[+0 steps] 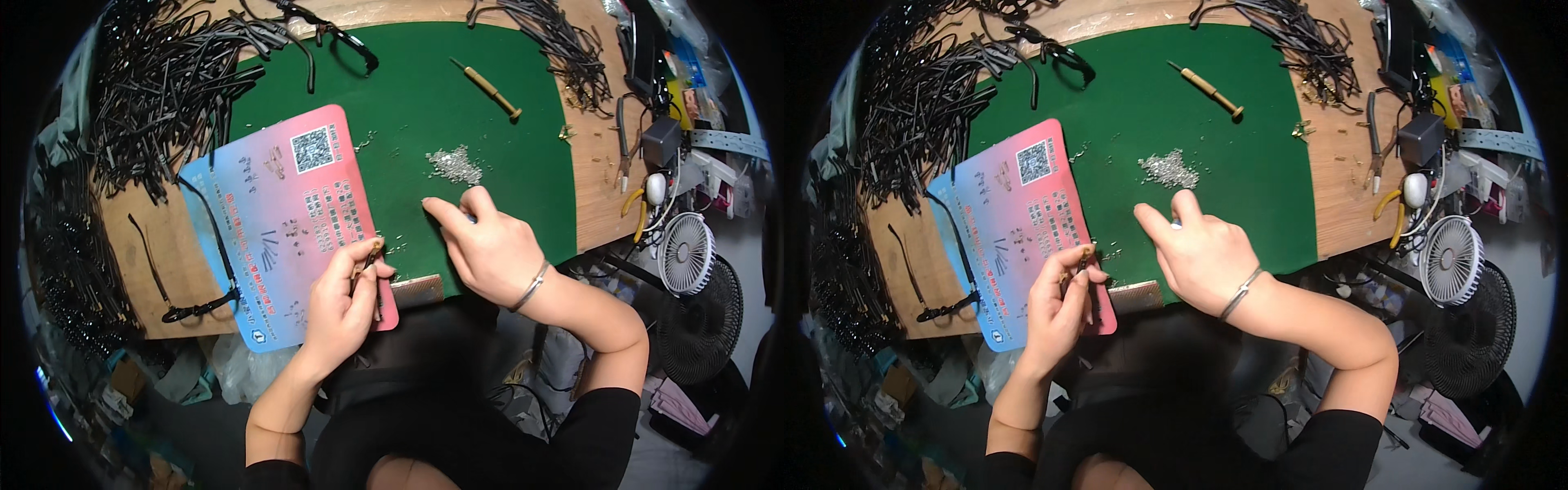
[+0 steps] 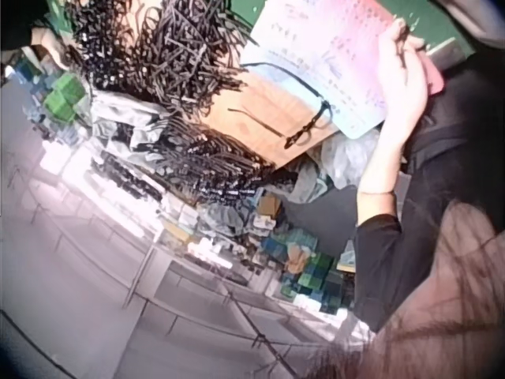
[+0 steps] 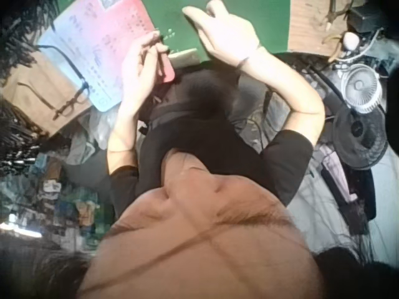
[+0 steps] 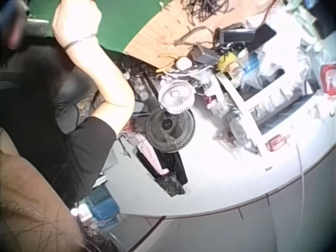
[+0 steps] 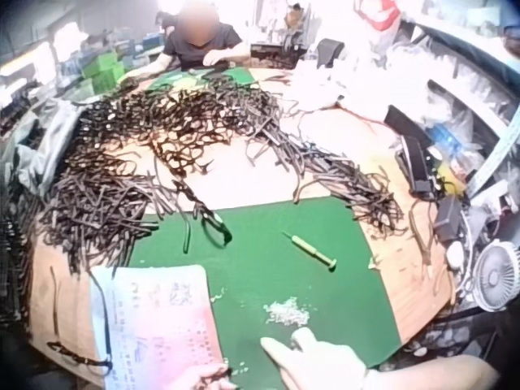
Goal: The person assembles eyeglasses by hand, inserting small screws into the hinge areas of the frames. They repeatedly pick up frames, insert screws, and place the assembled glasses on a pink mat on the workbench.
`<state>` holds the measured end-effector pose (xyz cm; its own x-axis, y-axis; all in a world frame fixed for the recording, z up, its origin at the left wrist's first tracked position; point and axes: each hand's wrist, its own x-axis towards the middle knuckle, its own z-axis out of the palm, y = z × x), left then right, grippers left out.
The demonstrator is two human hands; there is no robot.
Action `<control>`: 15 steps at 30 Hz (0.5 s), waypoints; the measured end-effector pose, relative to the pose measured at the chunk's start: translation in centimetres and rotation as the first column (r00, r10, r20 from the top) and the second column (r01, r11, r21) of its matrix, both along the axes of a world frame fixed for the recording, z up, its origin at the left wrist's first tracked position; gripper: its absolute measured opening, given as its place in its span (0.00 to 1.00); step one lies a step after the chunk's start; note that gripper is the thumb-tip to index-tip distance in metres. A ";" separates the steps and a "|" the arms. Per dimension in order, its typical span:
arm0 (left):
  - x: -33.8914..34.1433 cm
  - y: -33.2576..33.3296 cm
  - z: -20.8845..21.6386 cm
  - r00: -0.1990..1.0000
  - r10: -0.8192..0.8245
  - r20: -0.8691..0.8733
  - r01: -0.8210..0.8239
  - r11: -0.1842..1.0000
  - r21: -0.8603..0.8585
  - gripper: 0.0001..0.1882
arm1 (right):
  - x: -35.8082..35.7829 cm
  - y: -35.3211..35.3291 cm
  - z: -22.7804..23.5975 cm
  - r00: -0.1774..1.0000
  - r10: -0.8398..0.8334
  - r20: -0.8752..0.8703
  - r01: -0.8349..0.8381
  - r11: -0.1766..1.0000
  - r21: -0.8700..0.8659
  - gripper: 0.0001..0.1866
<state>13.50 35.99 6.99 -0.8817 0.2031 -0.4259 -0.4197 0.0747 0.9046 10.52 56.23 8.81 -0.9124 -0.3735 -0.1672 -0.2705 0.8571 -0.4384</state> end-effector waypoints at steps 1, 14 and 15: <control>0.1 -0.1 0.1 1.000 0.012 0.012 -0.012 1.000 0.011 0.14 | 0.0 -0.2 0.4 0.997 -0.016 0.081 0.022 0.998 -0.067 0.18; 0.6 1.0 -1.1 0.945 -0.062 -0.322 -0.035 0.958 -0.285 0.18 | 0.6 -2.5 1.5 0.935 0.158 0.316 -0.055 0.949 -0.310 0.12; 0.6 1.0 -1.0 0.947 -0.059 -0.316 -0.040 0.953 -0.299 0.18 | 0.5 -2.6 1.6 0.933 0.159 0.324 -0.058 0.952 -0.301 0.11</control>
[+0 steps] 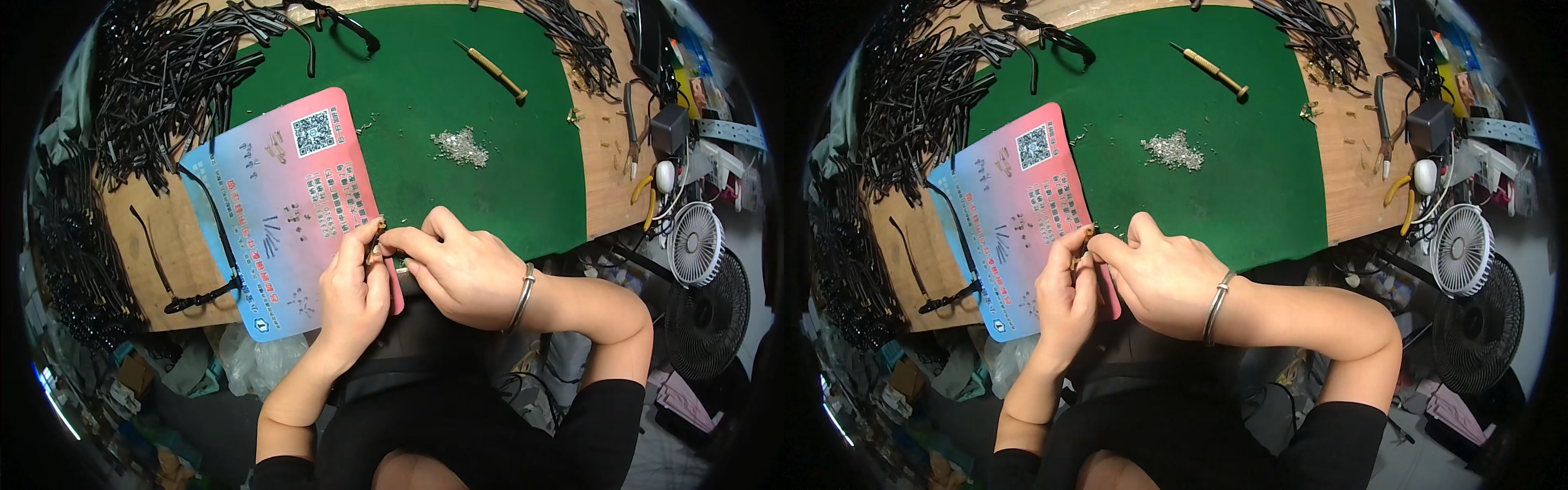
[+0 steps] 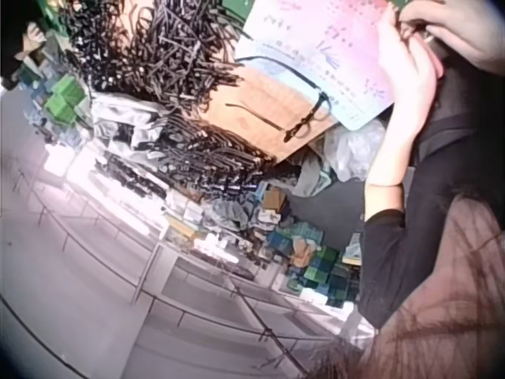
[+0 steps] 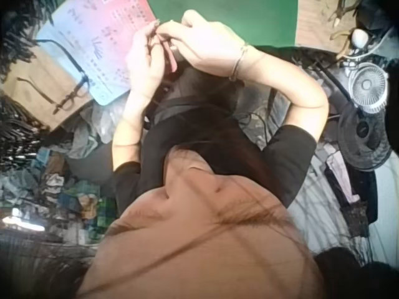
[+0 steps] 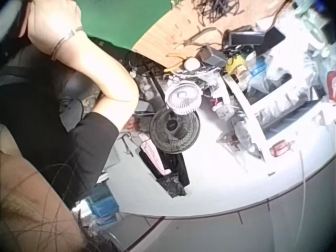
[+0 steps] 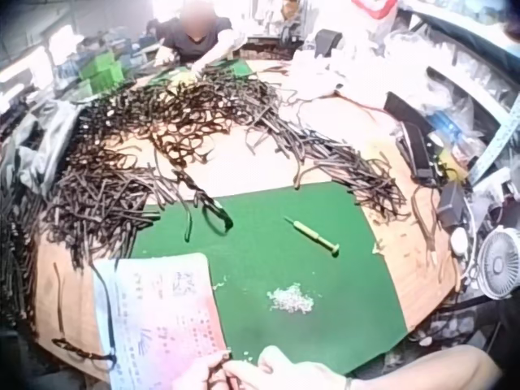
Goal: The person assembles eyeglasses by hand, inserting small screws into the hinge areas of the frames. They repeatedly pick up frames, insert screws, and place the assembled glasses on a pink mat on the workbench.
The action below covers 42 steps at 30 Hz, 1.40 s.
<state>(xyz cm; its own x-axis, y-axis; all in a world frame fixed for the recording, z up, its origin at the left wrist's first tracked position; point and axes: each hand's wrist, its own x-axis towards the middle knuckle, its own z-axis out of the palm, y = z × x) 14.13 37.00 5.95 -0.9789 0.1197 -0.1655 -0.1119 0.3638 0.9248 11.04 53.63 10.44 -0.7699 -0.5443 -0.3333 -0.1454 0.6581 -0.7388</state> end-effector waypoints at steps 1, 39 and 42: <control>0.1 0.0 0.0 1.000 -0.002 -0.025 0.001 1.000 -0.028 0.18 | 0.0 0.0 0.1 1.000 0.004 0.007 -0.004 1.000 0.010 0.11; 0.1 0.4 -0.2 0.969 -0.084 -0.234 0.028 0.972 -0.232 0.24 | -1.6 0.3 -0.7 0.806 -0.091 0.585 0.276 0.932 -0.235 0.15; 0.2 0.4 -0.5 0.973 -0.080 -0.217 0.033 0.977 -0.209 0.23 | -0.6 0.3 -2.5 0.931 -0.091 0.355 0.185 0.953 -0.242 0.15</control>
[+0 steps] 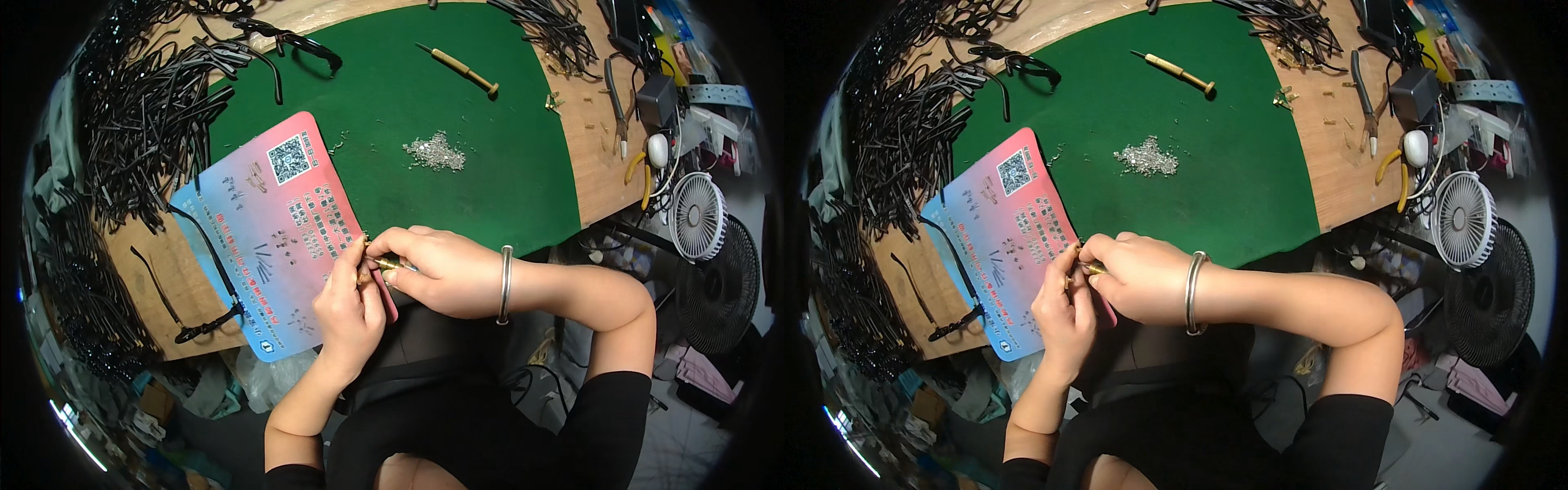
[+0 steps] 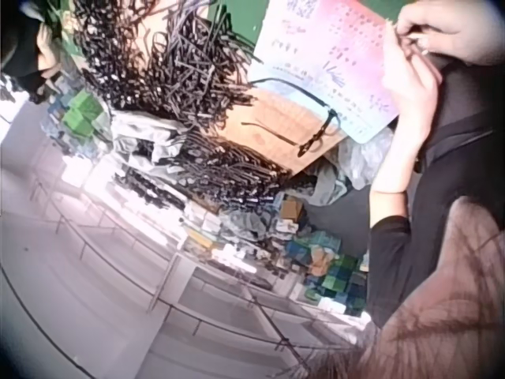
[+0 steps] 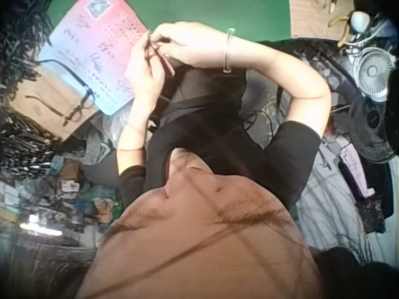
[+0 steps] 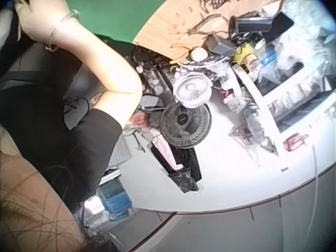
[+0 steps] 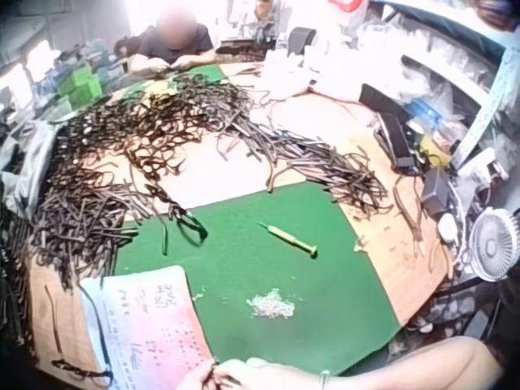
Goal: The person assembles eyeglasses by hand, inserting small screws into the hinge areas of the frames. They repeatedly pick up frames, insert screws, and place the assembled glasses on a pink mat on the workbench.
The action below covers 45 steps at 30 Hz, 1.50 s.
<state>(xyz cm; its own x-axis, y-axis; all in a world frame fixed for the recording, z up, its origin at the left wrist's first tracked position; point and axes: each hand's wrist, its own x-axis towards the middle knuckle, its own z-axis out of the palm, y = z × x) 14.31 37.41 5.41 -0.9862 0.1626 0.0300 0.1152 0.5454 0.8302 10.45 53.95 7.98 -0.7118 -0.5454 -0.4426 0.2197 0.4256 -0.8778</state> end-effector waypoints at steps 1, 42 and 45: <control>0.0 0.0 0.0 1.000 0.000 0.027 0.000 1.000 0.008 0.22 | 0.1 -0.1 0.1 1.000 0.001 0.007 -0.002 0.999 0.036 0.15; 0.8 -6.8 2.3 0.721 -0.183 0.668 -0.396 0.682 0.615 0.16 | -13.0 -2.8 2.2 0.706 0.259 -0.659 0.314 0.719 0.620 0.07; -0.5 -4.8 2.7 0.794 -0.169 0.584 -0.204 0.831 0.517 0.09 | -12.4 -1.6 1.3 0.759 0.332 -0.560 0.137 0.759 0.637 0.13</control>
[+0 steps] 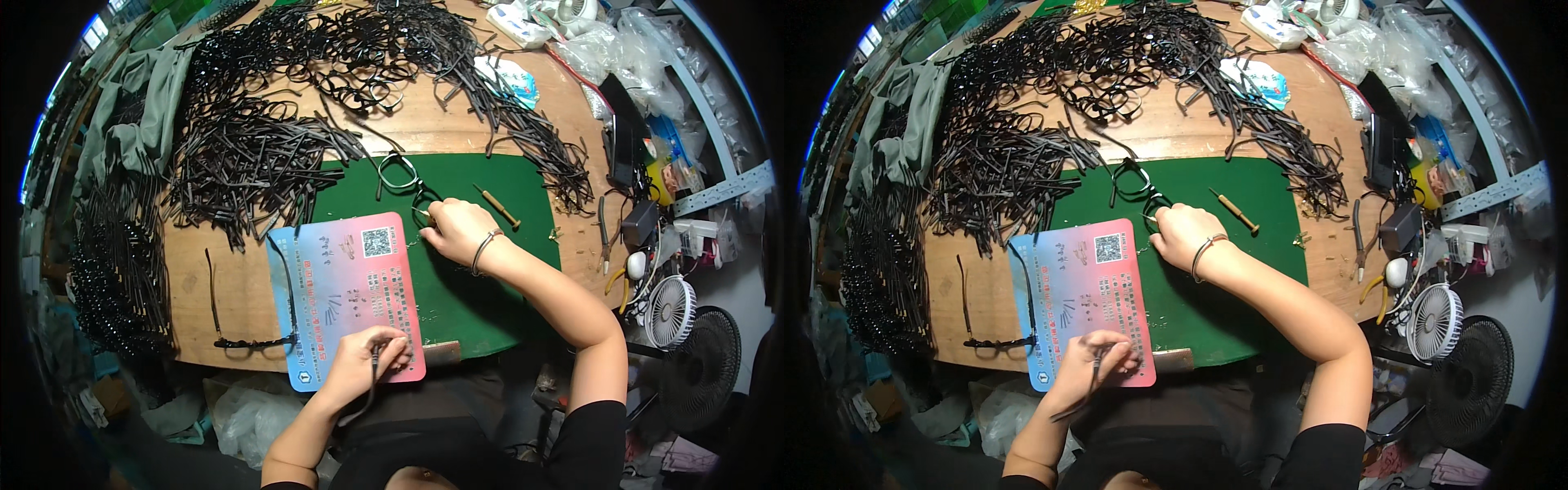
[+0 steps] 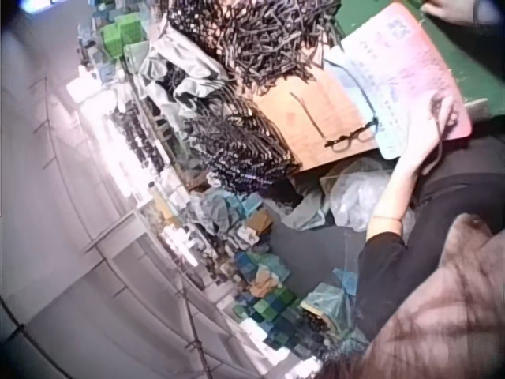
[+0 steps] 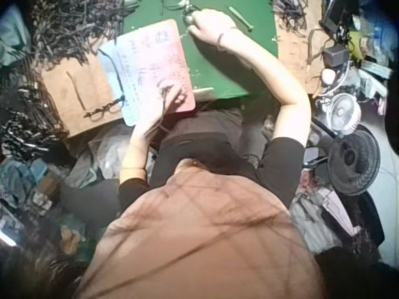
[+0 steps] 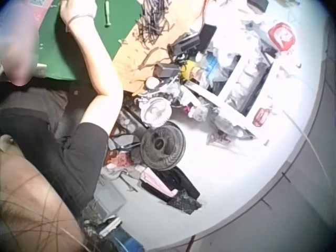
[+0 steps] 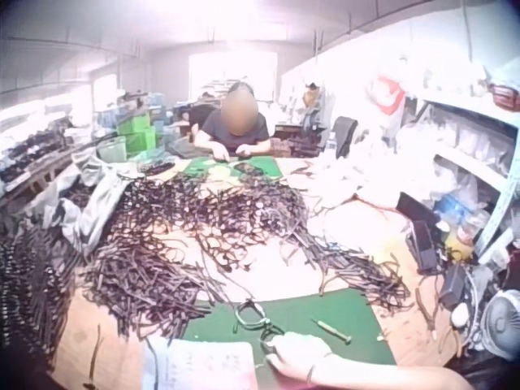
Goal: The person assembles eyeglasses by hand, inserting small screws into the hinge areas of the frames. They repeatedly pick up frames, insert screws, and place the assembled glasses on a pink mat on the workbench.
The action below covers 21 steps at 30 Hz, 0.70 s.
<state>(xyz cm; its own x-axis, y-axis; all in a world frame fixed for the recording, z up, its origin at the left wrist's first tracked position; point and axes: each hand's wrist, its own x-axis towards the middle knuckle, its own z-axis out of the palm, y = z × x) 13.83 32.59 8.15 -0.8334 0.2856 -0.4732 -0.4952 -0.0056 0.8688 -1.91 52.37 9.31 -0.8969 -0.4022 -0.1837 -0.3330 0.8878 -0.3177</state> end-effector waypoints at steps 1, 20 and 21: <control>-0.5 0.3 0.2 0.996 -0.089 0.018 0.090 0.992 -0.087 0.09 | -0.6 0.3 0.1 0.998 0.030 0.059 -0.027 0.999 -0.046 0.15; -0.5 0.0 -2.9 0.882 0.283 -0.377 -0.386 0.892 -0.235 0.06 | 12.7 1.3 2.7 0.898 0.363 -0.249 -0.439 0.786 -0.435 0.06; -0.8 0.1 -3.4 0.830 0.321 -0.455 -0.460 0.856 -0.235 0.06 | 14.6 1.1 1.4 0.860 0.401 -0.315 -0.498 0.794 -0.349 0.07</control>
